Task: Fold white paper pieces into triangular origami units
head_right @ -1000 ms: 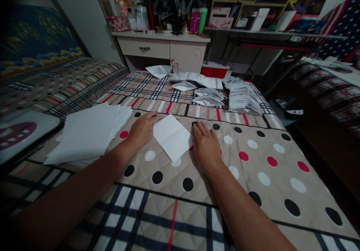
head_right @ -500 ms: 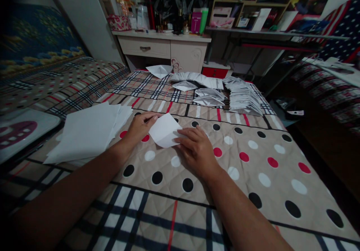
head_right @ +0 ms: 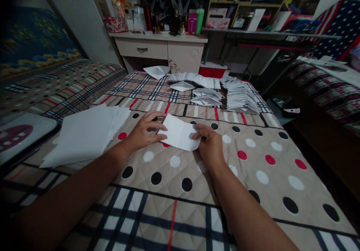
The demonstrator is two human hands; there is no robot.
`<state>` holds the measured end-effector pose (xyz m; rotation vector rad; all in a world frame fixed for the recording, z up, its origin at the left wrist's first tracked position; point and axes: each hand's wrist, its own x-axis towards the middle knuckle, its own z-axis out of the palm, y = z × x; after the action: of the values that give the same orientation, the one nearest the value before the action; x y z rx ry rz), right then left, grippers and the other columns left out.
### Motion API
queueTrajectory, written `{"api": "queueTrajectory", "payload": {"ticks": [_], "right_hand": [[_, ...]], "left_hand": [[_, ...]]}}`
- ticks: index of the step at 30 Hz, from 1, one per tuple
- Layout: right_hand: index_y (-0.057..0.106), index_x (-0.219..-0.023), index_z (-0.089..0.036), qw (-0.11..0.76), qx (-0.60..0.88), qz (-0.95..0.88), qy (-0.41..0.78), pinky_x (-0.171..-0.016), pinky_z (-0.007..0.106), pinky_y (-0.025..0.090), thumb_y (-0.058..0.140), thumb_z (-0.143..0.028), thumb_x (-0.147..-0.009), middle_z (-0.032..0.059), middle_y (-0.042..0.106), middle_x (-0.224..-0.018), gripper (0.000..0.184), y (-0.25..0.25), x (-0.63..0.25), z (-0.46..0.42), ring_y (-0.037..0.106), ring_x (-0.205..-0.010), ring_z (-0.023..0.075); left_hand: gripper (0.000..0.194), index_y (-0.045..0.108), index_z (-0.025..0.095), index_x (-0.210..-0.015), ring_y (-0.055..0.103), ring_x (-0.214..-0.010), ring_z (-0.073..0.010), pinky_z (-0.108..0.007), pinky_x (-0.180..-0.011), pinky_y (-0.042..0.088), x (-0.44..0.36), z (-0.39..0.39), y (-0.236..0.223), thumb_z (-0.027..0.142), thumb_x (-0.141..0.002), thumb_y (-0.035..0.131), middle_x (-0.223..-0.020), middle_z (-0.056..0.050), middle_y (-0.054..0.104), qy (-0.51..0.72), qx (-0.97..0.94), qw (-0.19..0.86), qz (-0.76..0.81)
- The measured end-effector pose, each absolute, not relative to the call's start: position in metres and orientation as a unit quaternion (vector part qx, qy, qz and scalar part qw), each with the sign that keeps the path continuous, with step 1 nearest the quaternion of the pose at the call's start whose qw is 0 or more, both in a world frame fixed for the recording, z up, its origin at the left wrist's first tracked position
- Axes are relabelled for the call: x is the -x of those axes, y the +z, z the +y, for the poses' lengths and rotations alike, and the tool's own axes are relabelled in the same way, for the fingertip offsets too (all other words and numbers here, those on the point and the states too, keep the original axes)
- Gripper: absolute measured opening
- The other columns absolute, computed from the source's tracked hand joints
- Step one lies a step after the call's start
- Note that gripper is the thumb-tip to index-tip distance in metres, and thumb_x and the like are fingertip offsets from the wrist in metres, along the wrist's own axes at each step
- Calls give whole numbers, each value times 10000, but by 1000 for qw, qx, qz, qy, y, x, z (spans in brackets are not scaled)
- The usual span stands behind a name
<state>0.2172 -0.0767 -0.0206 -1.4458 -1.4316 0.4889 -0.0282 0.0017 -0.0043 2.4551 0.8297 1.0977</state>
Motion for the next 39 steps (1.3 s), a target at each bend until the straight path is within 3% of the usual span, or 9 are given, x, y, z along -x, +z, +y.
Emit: {"api": "queueTrajectory", "payload": {"ticks": [4,7,13,17,22,26,29,39], "right_hand": [[698,-621,-186,484,600,-603,208,-932,459,486,485,-62,-622,99,725,-1072,247,-18,-223,-75,655,-1037,267],[690,-593,-188,494,591,-601,213,-932,477,487,485,-58,-621,93,730,-1060,245,-19,-226,-74,657,-1033,271],[668,-568,-195,540,539,-597,247,-911,460,503,622,-94,-667,89,731,-1058,148,-18,-227,-73,662,-1034,274],[688,-570,-209,554,507,-613,243,-932,448,494,697,-157,-709,88,714,-1117,148,-14,-225,-74,651,-1063,273],[742,-669,-217,565,523,-590,243,-921,453,505,708,-166,-715,94,672,-1219,77,-13,-223,-73,629,-1111,286],[769,-789,-230,586,535,-558,245,-959,488,496,676,-159,-747,90,688,-1191,125,-14,-224,-72,629,-1121,284],[762,-789,-236,590,528,-558,249,-989,513,486,683,-197,-771,84,710,-1131,91,-13,-224,-72,642,-1098,280],[760,-784,-250,585,531,-562,245,-980,552,508,705,-274,-780,73,712,-1101,60,-13,-222,-73,655,-1068,285]], "left_hand": [[114,750,216,-881,606,-1093,-232,-467,-984,492,29,3,-7,294,-812,703,-1172,-93,655,381,-847,195,314],[134,746,214,-935,580,-1165,-234,-470,-1033,472,30,5,-10,220,-823,674,-1254,-97,606,380,-839,204,332],[485,745,258,-973,515,-1268,-191,-471,-1100,415,29,9,-15,-81,-784,455,-1342,-45,553,364,-849,206,323],[457,733,265,-1038,556,-1216,-188,-437,-1044,468,28,8,-16,-50,-766,545,-1312,-55,582,374,-838,237,320],[412,760,240,-945,673,-970,-157,-354,-934,526,27,6,-14,-48,-756,534,-1019,-32,730,381,-824,280,313],[222,764,198,-869,693,-813,-161,-304,-797,550,26,5,-11,78,-794,594,-874,-33,755,383,-806,293,344],[142,760,191,-836,688,-770,-165,-290,-743,546,26,4,-8,177,-814,621,-841,-35,755,380,-803,301,346],[151,755,194,-830,680,-759,-165,-277,-722,523,27,6,-10,263,-834,621,-826,-31,748,372,-805,299,352]]}}
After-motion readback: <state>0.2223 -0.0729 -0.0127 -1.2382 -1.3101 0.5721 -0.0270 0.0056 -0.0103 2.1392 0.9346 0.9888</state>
